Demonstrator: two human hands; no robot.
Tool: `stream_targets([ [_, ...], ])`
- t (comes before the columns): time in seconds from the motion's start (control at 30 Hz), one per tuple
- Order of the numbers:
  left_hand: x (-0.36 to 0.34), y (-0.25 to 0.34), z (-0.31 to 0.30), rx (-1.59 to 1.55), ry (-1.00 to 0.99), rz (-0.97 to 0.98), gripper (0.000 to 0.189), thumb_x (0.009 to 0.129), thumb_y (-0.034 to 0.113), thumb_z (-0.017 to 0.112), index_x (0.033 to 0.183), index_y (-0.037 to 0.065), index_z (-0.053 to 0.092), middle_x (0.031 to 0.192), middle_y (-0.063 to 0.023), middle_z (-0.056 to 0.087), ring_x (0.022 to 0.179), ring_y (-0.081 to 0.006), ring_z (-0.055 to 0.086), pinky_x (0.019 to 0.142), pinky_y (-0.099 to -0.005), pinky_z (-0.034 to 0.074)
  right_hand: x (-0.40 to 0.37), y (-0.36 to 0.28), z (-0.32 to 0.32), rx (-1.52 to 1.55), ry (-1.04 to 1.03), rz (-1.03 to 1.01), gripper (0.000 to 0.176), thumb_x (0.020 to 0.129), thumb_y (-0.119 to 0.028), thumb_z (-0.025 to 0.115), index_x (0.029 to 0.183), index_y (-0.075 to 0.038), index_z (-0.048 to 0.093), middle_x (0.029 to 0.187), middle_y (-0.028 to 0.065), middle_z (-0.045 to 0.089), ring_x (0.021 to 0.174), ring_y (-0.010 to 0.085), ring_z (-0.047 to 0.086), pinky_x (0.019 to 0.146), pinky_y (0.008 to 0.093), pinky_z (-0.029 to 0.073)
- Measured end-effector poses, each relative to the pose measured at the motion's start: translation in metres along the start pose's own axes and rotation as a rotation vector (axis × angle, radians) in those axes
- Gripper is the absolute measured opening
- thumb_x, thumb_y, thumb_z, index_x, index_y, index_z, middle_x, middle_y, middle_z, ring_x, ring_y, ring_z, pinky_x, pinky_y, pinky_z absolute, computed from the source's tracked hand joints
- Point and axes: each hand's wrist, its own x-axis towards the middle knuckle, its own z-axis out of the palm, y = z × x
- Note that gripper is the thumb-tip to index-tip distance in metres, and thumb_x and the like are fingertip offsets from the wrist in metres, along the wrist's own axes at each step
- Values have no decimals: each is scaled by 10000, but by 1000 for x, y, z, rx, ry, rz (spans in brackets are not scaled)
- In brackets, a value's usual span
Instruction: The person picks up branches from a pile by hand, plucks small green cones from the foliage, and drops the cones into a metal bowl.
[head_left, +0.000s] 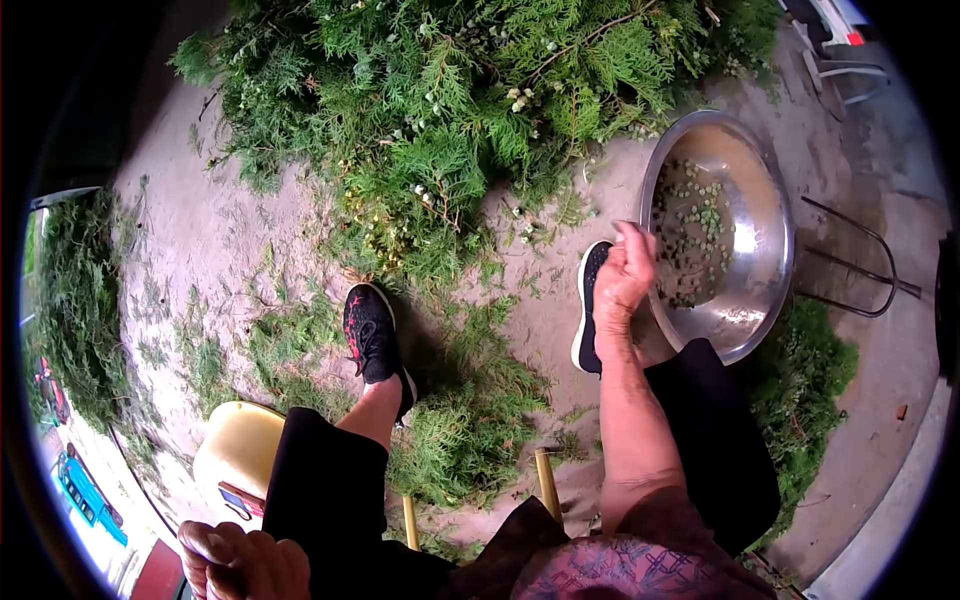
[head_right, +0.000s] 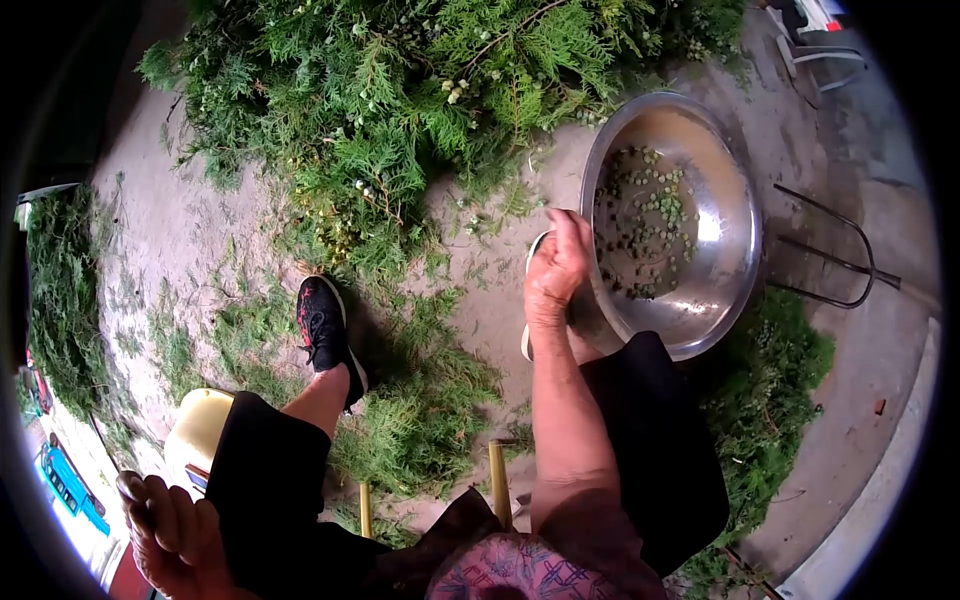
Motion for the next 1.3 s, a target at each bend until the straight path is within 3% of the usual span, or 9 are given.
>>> stream_targets([
  [0.17,3,0,0,24,38,-11,248,934,151,291,783,62,466,579,-13,369,485,-122,337,523,-273,286,-24,94,63,160,12,578,244,746,71,480,952,7,595,868,140,560,808,273,558,714,326,452],
  [0.27,2,-4,1,69,146,-2,234,897,232,351,757,67,441,589,-27,380,486,-145,346,529,-291,279,-8,103,70,-281,-109,214,265,741,68,487,979,0,580,926,150,549,835,300,547,722,340,448],
  [0.3,7,-2,-4,-5,-9,-13,237,871,261,379,751,64,434,586,-35,384,481,-159,344,522,-309,277,-1,101,72,-356,-173,183,310,721,71,496,1010,-12,571,967,156,534,859,317,538,735,340,446],
  [0.4,6,-2,-2,13,4,-25,243,865,265,385,738,63,432,581,-36,387,477,-162,339,511,-327,269,4,111,77,-517,-345,141,304,692,4,591,994,-25,582,994,170,540,889,336,533,747,359,449],
  [0.5,6,-2,0,6,-9,-36,249,862,260,367,721,65,429,584,-49,383,485,-174,336,518,-343,276,3,114,75,-431,-390,220,256,690,-36,622,944,-25,597,947,174,572,874,340,547,739,368,457],
  [0.63,4,1,-2,9,-21,-69,245,860,259,349,736,63,427,598,-62,375,525,-193,338,550,-360,276,-4,109,72,-239,-219,130,169,725,-74,613,881,-11,603,796,175,609,759,345,582,696,386,466],
  [0.73,-4,5,-7,43,88,-155,243,850,282,363,775,62,434,614,-57,366,567,-202,340,578,-359,262,-16,109,67,-72,-308,434,133,764,-96,583,850,5,591,800,166,612,738,309,602,682,380,467],
  [0.87,-2,0,-9,-22,-69,-91,265,835,305,417,862,45,466,624,-40,362,590,-181,339,599,-339,257,-23,74,53,745,-282,1075,156,863,-111,491,948,10,542,799,89,578,648,193,608,541,317,499],
  [1.3,1,-1,1,24,-115,25,114,866,103,472,912,11,520,586,-21,396,479,-116,346,504,-266,270,-36,20,42,1059,-320,1097,66,828,-61,488,875,-20,506,779,80,544,687,237,605,604,355,509],
])
